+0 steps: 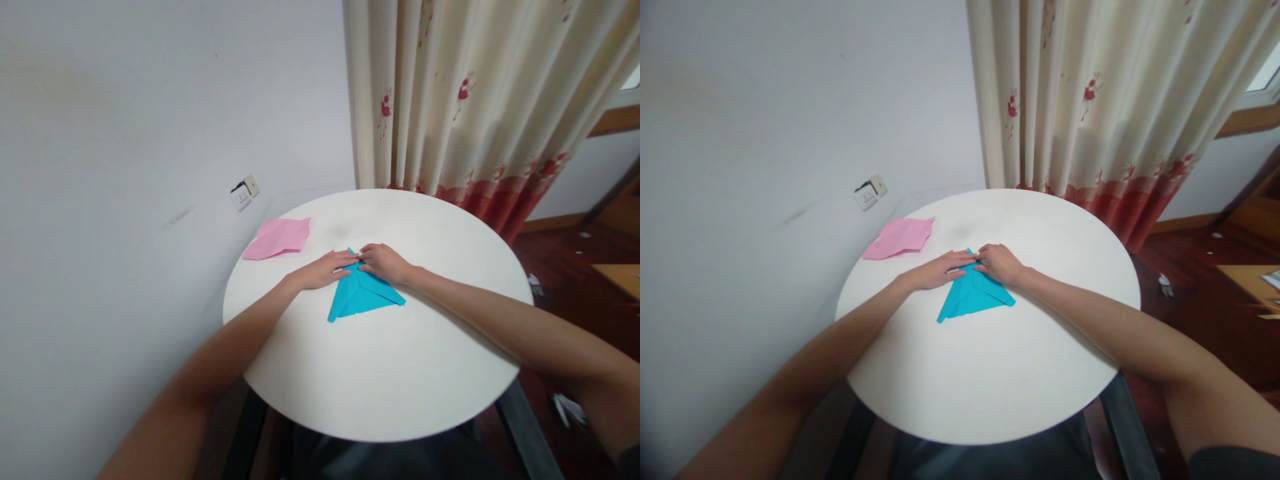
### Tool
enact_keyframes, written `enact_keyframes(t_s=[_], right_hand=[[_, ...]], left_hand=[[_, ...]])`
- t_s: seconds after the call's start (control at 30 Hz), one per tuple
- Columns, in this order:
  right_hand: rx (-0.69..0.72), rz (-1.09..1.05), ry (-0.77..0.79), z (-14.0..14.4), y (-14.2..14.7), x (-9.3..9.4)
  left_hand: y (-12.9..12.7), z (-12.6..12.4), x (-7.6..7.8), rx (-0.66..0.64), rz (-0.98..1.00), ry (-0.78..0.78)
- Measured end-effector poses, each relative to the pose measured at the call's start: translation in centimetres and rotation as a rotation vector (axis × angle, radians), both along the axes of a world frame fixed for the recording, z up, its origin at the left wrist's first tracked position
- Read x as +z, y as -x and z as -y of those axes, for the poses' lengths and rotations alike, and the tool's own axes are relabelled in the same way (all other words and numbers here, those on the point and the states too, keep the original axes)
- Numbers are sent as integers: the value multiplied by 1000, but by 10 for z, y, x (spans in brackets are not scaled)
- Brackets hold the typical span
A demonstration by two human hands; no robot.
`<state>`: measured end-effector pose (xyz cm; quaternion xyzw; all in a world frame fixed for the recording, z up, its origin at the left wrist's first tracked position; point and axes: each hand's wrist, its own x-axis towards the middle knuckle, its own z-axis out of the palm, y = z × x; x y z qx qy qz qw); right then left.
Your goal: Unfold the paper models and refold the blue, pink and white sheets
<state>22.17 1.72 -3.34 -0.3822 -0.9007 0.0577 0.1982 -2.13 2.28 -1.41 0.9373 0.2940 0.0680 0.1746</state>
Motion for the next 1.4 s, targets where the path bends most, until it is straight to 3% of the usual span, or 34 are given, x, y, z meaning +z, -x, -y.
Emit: enact_keyframes(t_s=[0.2,0.53,1.07,1.4], right_hand=[[-18,23,0,-3,-1,-3],[-63,55,15,-1,-2,0],[91,-20,-52,-8,-2,-7],[45,46,-101,0,-3,12]], left_hand=[[3,-5,-3,2,86,-124],[2,-3,0,105,61,-253],[3,-11,-11,73,113,-188],[4,-7,-4,147,72,-240]])
